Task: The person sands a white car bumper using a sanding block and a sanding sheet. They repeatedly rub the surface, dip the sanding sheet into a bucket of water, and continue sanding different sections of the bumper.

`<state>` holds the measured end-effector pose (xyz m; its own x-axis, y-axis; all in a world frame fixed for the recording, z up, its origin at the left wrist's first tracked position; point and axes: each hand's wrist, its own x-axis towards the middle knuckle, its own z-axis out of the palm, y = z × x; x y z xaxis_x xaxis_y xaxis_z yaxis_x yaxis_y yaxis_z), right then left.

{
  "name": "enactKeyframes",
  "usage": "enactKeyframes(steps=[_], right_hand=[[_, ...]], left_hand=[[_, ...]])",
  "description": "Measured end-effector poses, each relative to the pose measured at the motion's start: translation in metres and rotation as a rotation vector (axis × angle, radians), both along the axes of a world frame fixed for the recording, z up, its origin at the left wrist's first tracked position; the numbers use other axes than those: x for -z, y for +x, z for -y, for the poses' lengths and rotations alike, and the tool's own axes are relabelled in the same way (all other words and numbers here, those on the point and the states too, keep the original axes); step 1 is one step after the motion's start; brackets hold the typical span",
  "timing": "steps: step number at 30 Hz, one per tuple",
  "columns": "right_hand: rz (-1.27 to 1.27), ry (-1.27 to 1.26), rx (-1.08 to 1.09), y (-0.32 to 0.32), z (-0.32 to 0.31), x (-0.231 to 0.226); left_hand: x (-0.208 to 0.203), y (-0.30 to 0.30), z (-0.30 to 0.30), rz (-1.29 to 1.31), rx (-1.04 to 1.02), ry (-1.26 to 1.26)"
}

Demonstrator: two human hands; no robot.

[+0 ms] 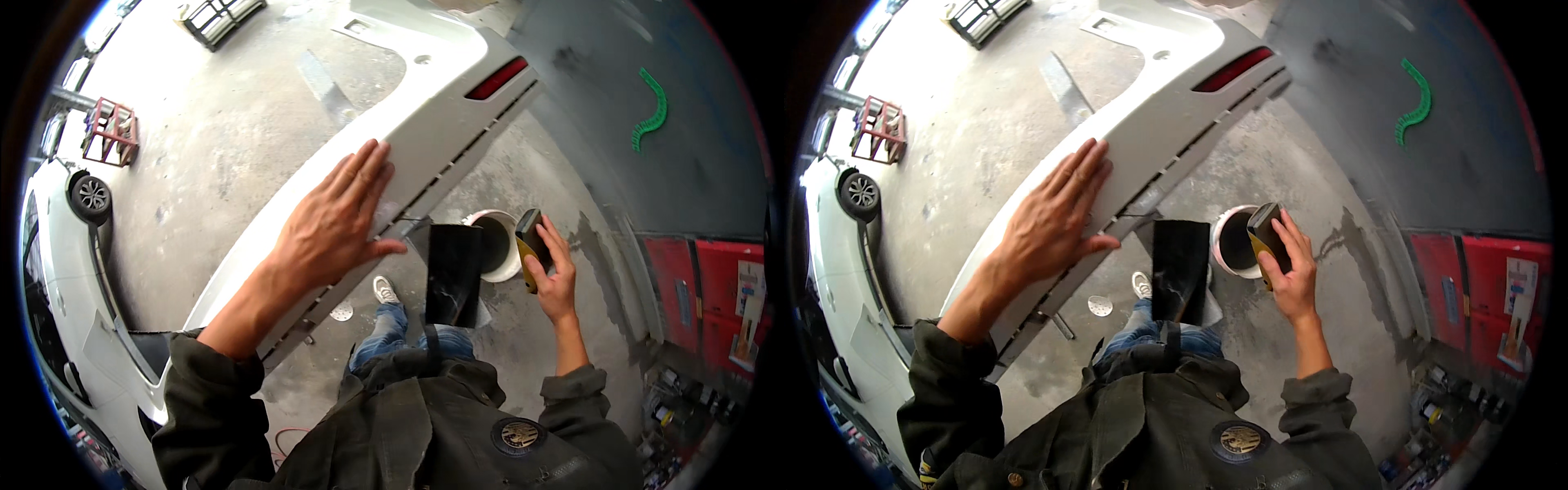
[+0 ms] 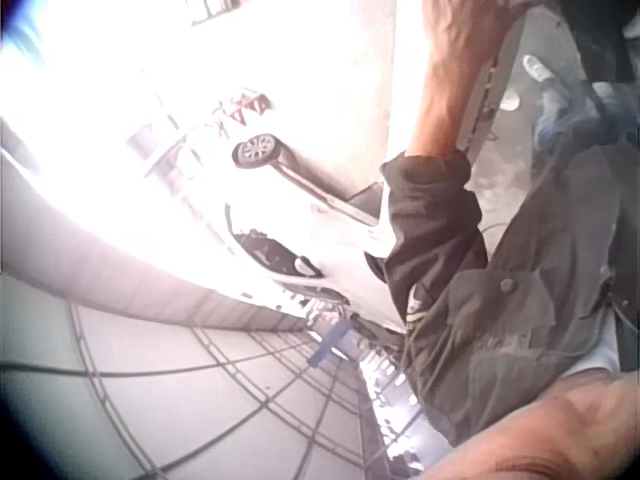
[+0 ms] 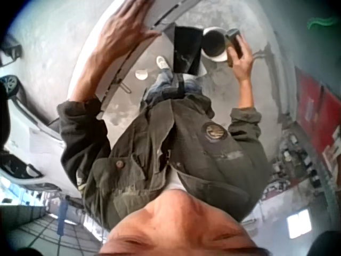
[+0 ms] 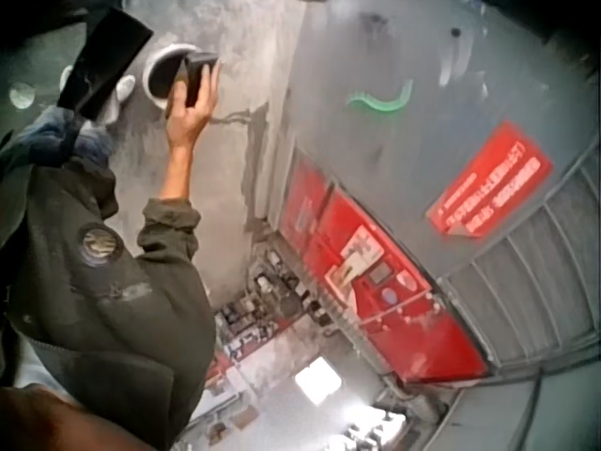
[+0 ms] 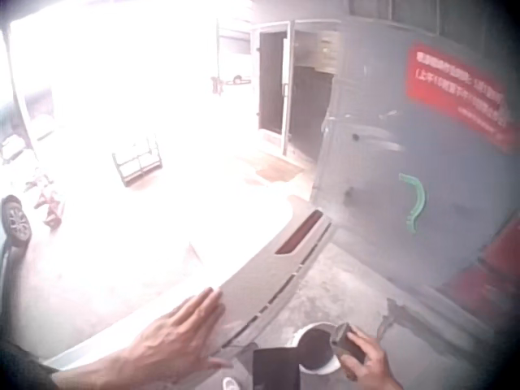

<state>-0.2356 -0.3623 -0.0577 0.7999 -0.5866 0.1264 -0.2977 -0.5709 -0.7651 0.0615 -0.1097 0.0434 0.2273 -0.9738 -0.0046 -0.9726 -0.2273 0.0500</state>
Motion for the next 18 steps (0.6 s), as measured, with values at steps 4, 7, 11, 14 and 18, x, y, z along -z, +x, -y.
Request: enactKeyframes(steps=[4, 7, 11, 14, 18], right_hand=[[-0.034, 0.558, 0.328, -0.051, 0.026, 0.090], [-0.091, 0.984, 0.600, -0.077, 0.037, 0.141], [-0.174, 1.307, 0.776, -0.085, 0.050, 0.191], [-0.239, 1.276, 0.875, -0.087, 0.068, 0.220], [-0.226, 1.192, 0.995, -0.072, 0.093, 0.235]], left_hand=[[0.001, 0.004, 0.015, 0.014, 0.006, 0.003], [-0.001, 0.005, 0.000, 0.024, 0.034, 0.053], [-0.008, -0.006, -0.034, 0.016, 0.014, 0.122], [-0.015, -0.016, -0.054, 0.030, 0.014, 0.163], [-0.021, -0.032, -0.084, 0.056, -0.032, 0.190]])
